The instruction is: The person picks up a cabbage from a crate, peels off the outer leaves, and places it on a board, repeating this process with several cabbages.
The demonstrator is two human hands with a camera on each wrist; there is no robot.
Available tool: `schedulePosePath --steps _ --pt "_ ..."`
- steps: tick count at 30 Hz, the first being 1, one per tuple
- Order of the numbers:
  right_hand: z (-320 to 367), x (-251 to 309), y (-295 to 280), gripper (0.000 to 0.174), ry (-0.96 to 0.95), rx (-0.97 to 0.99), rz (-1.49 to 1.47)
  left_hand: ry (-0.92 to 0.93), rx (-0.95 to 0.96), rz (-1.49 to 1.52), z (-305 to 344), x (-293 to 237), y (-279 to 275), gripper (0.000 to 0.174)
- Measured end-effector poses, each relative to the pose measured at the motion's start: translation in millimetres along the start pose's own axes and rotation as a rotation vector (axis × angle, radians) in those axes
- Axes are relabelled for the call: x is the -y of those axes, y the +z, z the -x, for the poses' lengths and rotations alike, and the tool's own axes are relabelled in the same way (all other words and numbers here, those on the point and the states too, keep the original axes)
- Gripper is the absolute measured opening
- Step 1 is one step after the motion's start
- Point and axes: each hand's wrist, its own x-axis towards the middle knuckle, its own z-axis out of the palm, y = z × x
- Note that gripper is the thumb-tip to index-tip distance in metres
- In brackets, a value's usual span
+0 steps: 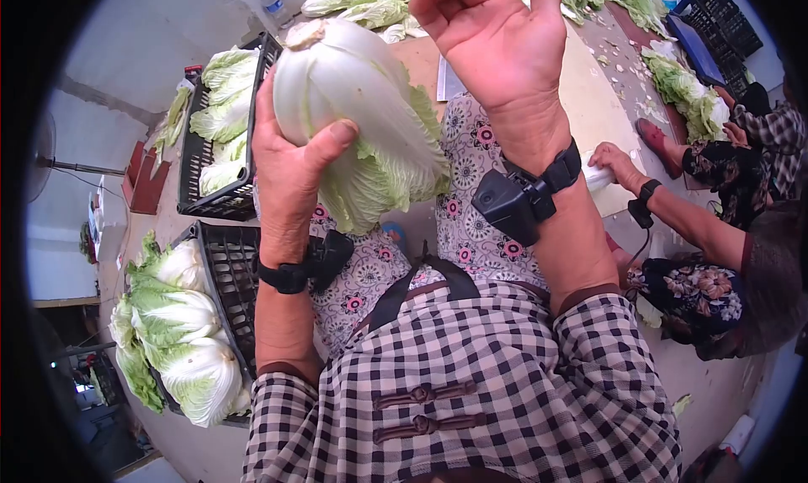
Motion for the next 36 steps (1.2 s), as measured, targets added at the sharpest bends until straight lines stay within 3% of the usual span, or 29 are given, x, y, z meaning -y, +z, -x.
schedulePosePath --steps 2,3,7,8,10,14,16,18,20,22,25,28,32,33,34,36 --pt "5.9 3.0 13.0 0.058 0.044 0.019 0.182 0.007 0.001 -0.011 0.2 1.4 1.5 0.082" --pt "5.0 1.1 5.3 0.054 0.093 0.172 0.240 0.011 0.000 -0.013 0.0 2.6 2.4 0.081" --pt "18.5 -15.5 -9.9 0.063 0.088 0.318 1.043 0.029 0.009 0.088 -8.3 4.3 -0.8 0.073" --pt "19.0 -24.5 -8.5 0.078 0.110 0.335 1.169 0.021 -0.022 0.089 -7.8 4.2 -1.3 0.073" --pt "24.4 -30.9 -2.1 0.092 -0.052 0.394 1.474 0.012 -0.055 0.112 -12.2 4.9 2.0 0.072" --pt "14.3 -21.7 -9.4 0.101 -0.036 0.320 1.373 -0.018 -0.036 0.079 -22.0 2.4 12.4 0.078" --pt "12.0 -13.0 -13.5 0.101 -0.007 0.233 1.223 -0.008 0.049 0.022 -24.1 -3.1 19.6 0.094" --pt "8.9 -3.6 -14.2 0.096 0.049 0.086 0.910 0.088 0.143 -0.146 -25.7 -12.3 30.3 0.103" --pt "6.1 0.6 -14.5 0.092 0.055 -0.018 0.593 0.006 0.194 -0.149 -24.2 -14.0 40.3 0.115" --pt "4.7 7.6 -20.9 0.100 0.030 -0.024 0.601 -0.059 0.297 -0.005 -25.7 -2.7 43.6 0.108" --pt "9.4 21.2 -23.6 0.116 0.066 0.016 0.665 -0.187 0.151 0.187 -25.3 -9.5 58.4 0.087" --pt "6.6 19.5 -35.8 0.122 0.025 0.063 0.935 -0.109 0.080 0.205 -40.1 -5.8 61.9 0.079" --pt "2.3 32.5 -39.4 0.087 0.077 -0.013 0.732 -0.075 0.203 0.163 -59.4 -7.1 72.0 0.080" --pt "0.5 37.2 -41.8 0.069 0.021 -0.031 0.664 -0.043 0.259 0.102 -62.9 -5.5 76.6 0.091" --pt "-1.7 44.6 -46.3 0.071 0.011 -0.069 0.627 -0.043 0.277 0.094 -66.8 -1.8 80.6 0.098" --pt "-5.9 60.8 -56.5 0.075 -0.011 -0.143 0.552 0.015 0.326 0.022 -73.7 9.0 83.5 0.097"
